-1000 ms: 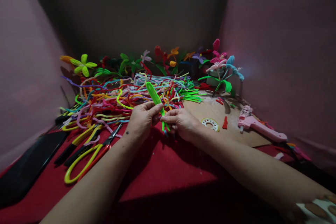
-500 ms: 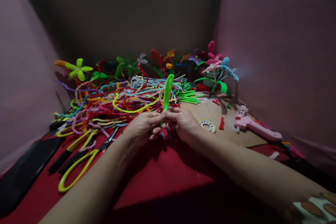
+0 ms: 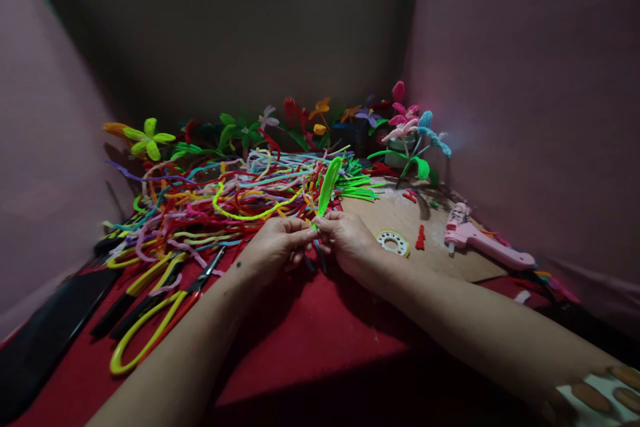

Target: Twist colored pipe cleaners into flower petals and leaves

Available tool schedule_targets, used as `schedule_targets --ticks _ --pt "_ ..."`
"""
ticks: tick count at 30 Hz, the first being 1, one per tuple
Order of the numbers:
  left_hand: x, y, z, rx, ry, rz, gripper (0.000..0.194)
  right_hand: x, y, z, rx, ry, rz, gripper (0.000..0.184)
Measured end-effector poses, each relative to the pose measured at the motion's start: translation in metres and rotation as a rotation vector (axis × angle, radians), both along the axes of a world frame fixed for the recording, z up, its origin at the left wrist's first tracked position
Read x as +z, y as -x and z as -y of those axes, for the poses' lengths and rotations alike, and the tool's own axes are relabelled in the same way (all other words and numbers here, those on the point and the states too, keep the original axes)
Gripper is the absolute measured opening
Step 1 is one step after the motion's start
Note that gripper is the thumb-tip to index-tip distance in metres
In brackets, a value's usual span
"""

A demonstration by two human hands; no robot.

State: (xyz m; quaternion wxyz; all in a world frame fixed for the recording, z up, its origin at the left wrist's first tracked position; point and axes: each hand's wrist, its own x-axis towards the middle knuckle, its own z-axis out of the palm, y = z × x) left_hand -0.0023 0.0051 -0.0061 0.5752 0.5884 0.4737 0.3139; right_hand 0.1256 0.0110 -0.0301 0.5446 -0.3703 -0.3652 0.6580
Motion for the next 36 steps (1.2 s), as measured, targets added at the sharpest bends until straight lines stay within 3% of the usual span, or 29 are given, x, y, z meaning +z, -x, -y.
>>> schedule_targets --ticks 4,9,17,21,24,27,32,36 --pt "0.001 -0.001 0.0 0.048 -0.046 -0.071 0.027 0.001 0.0 0.0 0.014 0.012 -0.003 0.026" --pt "0.0 -0.002 0.001 0.058 -0.021 0.015 0.022 0.003 -0.001 0.0 0.038 -0.01 0.011 0.021" --pt "0.003 0.005 0.003 -0.07 -0.002 0.007 0.02 0.011 -0.009 -0.007 -0.039 -0.06 0.11 0.02" --pt "0.0 0.008 -0.004 0.101 -0.056 0.012 0.02 0.013 -0.019 -0.018 -0.14 -0.144 0.181 0.018" --pt "-0.004 0.009 -0.009 0.225 -0.095 0.036 0.022 0.015 -0.023 -0.022 -0.141 -0.168 0.259 0.019" --pt "-0.004 0.008 -0.01 0.282 -0.096 0.071 0.024 0.019 -0.029 -0.025 -0.113 -0.241 0.477 0.016" --pt "-0.006 0.011 -0.011 0.296 -0.119 0.057 0.03 0.032 -0.055 -0.041 -0.011 -0.397 1.098 0.018" --pt "-0.014 0.015 -0.015 0.3 -0.132 0.019 0.029 0.036 -0.083 -0.056 0.072 -0.384 1.505 0.014"
